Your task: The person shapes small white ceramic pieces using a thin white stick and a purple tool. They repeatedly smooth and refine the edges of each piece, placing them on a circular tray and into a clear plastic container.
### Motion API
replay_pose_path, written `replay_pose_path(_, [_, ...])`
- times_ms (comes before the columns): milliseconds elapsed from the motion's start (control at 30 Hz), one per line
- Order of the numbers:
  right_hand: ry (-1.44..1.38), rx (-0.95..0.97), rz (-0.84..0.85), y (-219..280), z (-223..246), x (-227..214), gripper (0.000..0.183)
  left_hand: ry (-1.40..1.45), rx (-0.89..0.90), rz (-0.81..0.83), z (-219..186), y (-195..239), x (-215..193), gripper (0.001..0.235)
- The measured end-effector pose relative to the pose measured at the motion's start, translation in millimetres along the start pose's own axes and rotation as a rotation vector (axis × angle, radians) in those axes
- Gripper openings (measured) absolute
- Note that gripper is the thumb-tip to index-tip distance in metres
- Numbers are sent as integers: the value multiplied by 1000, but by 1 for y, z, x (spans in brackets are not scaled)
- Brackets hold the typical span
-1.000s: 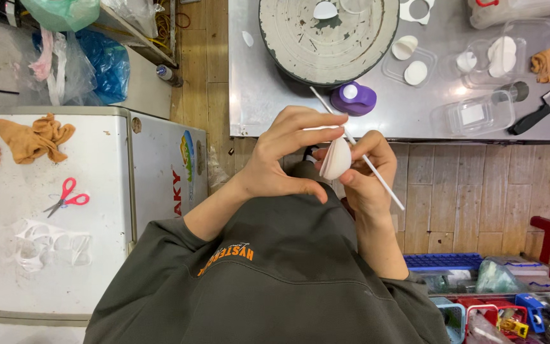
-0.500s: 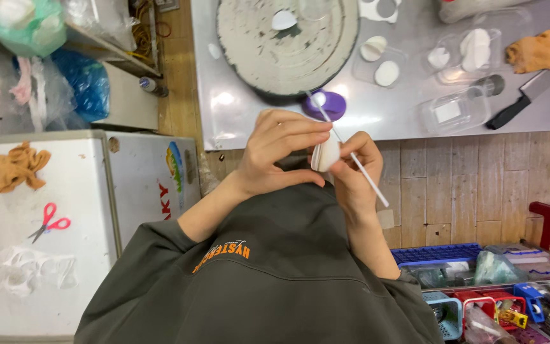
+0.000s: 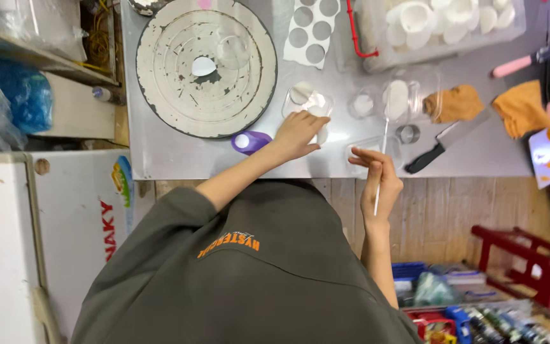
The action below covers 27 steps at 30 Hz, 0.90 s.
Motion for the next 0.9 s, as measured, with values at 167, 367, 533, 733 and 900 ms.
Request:
replay_pose_path(167, [123,12,90,-11,-27,-16,44,-157,34,-305,17,-73,33,70])
replay_pose_path(367, [76,35,143,-28,-46,-11,33,-26,-147,-388,63,-70,18,36])
replay_pose_path(533, [135,-38,256,-49,-55,-1,29,-179,-221,-408,58,2,27,54])
replay_pose_path(733, [74,46,306,-75,-86,32,20,-282,-164,-312,43,6,52,53])
replay_pose_path(900, [99,71,325,-68,-107,46,18,-222,-107,-235,41,-23,65,69])
Point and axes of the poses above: each hand's wrist, its own y-axis away from the middle knuckle, its own x-axis out of the palm, z = x × y, the point moved 5 cm from there along -y, towards the middle knuckle, and after that the axes turned 2 degrees about -y, right-handed, at the moved point
